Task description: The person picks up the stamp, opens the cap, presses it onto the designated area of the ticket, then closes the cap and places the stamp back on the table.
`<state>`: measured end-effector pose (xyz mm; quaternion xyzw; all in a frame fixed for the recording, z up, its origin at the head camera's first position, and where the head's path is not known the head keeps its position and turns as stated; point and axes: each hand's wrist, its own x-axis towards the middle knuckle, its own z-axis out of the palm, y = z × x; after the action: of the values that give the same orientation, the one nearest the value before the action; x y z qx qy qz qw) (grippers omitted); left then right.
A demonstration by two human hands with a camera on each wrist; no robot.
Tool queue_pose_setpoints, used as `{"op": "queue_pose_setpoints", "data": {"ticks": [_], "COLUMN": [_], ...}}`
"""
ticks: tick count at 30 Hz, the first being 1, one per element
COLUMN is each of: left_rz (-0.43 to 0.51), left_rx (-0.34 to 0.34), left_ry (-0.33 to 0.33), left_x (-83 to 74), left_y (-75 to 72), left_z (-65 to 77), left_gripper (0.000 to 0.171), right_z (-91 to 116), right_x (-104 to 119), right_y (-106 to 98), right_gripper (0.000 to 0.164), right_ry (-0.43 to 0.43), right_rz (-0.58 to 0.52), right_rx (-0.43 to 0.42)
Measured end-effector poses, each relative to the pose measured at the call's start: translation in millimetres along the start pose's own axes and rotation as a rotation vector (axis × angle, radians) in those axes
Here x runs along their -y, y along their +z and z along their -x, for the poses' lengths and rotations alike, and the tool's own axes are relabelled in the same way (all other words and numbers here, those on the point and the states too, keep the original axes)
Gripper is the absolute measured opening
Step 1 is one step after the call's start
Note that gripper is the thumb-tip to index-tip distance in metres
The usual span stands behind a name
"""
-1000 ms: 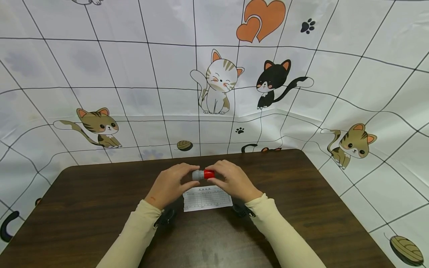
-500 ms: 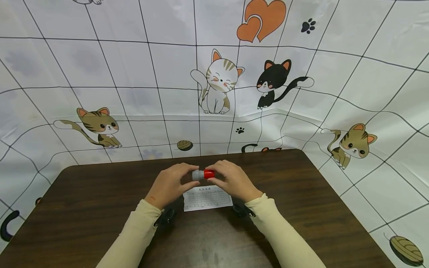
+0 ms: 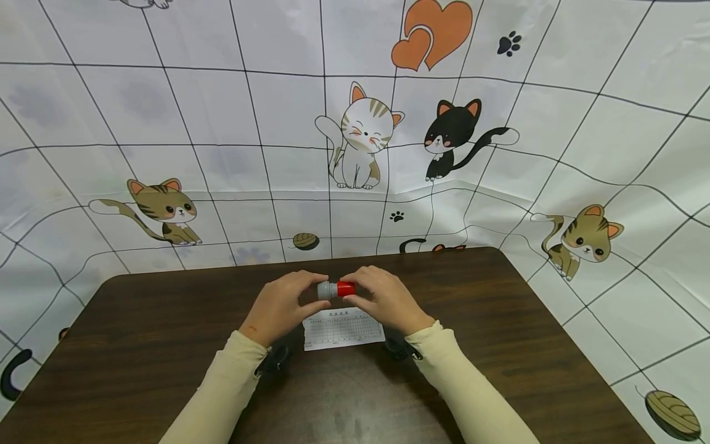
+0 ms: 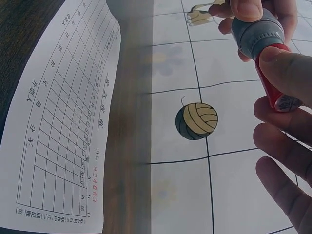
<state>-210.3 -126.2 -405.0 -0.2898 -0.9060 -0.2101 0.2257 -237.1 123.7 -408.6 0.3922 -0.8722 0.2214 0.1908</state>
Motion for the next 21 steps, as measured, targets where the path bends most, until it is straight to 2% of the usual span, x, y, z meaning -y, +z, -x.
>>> {"op": "queue_pose_setpoints", "data": {"ticks": [13,21], "left_rz": [0.005,-0.011], "left_rx": [-0.009,-0.008], "left_ry": [-0.011,-0.034], "left_x": [4.7,8.7], "left_y": [2.1,1.4], "left_z": [1.1,3.0], "left_gripper": [0.054,0.06], "right_z": [0.5,1.2], "right_x": [-3.9,-8.2], "right_y": [-0.4,-2.7], "right_gripper": [0.033,0.034], "right_ry": [-0.015,-0.006], "right_rz": [0.006,0.009], "right_rx": [-0.021,-0.068]}}
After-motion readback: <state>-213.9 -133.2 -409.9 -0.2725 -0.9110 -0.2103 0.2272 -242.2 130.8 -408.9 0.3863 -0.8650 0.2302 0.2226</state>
